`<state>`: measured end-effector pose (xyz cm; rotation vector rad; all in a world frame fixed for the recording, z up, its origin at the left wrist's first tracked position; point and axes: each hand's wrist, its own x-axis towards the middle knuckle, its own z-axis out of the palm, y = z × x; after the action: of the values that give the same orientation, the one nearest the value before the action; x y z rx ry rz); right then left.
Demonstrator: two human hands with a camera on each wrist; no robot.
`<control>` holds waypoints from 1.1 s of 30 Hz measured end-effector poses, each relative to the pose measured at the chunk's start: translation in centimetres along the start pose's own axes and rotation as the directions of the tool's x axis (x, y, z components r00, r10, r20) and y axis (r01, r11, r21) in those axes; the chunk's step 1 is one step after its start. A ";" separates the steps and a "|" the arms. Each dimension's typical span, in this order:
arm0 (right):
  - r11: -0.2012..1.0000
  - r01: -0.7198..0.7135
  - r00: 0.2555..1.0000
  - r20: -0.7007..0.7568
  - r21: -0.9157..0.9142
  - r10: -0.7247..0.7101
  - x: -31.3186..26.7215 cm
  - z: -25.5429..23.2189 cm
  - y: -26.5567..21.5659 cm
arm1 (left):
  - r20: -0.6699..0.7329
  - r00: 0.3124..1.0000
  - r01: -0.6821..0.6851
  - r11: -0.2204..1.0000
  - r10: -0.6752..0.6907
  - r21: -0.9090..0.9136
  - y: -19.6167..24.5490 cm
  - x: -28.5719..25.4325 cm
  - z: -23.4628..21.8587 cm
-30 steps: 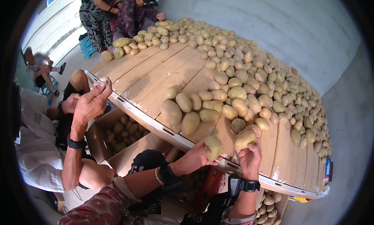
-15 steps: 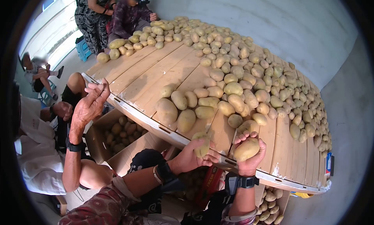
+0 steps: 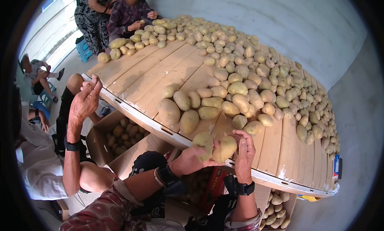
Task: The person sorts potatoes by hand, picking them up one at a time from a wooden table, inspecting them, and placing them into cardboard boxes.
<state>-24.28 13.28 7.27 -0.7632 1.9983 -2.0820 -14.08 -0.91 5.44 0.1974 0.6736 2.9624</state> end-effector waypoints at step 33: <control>0.785 -0.065 0.998 0.041 0.616 0.050 -0.7 0.4 -0.5 | 0.020 0.978 0.208 0.978 -0.207 -0.011 -0.5 0.0 0.3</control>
<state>-23.39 13.28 7.56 -0.5712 1.1563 -2.4493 -14.00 -0.37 5.47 0.1442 0.6311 2.7611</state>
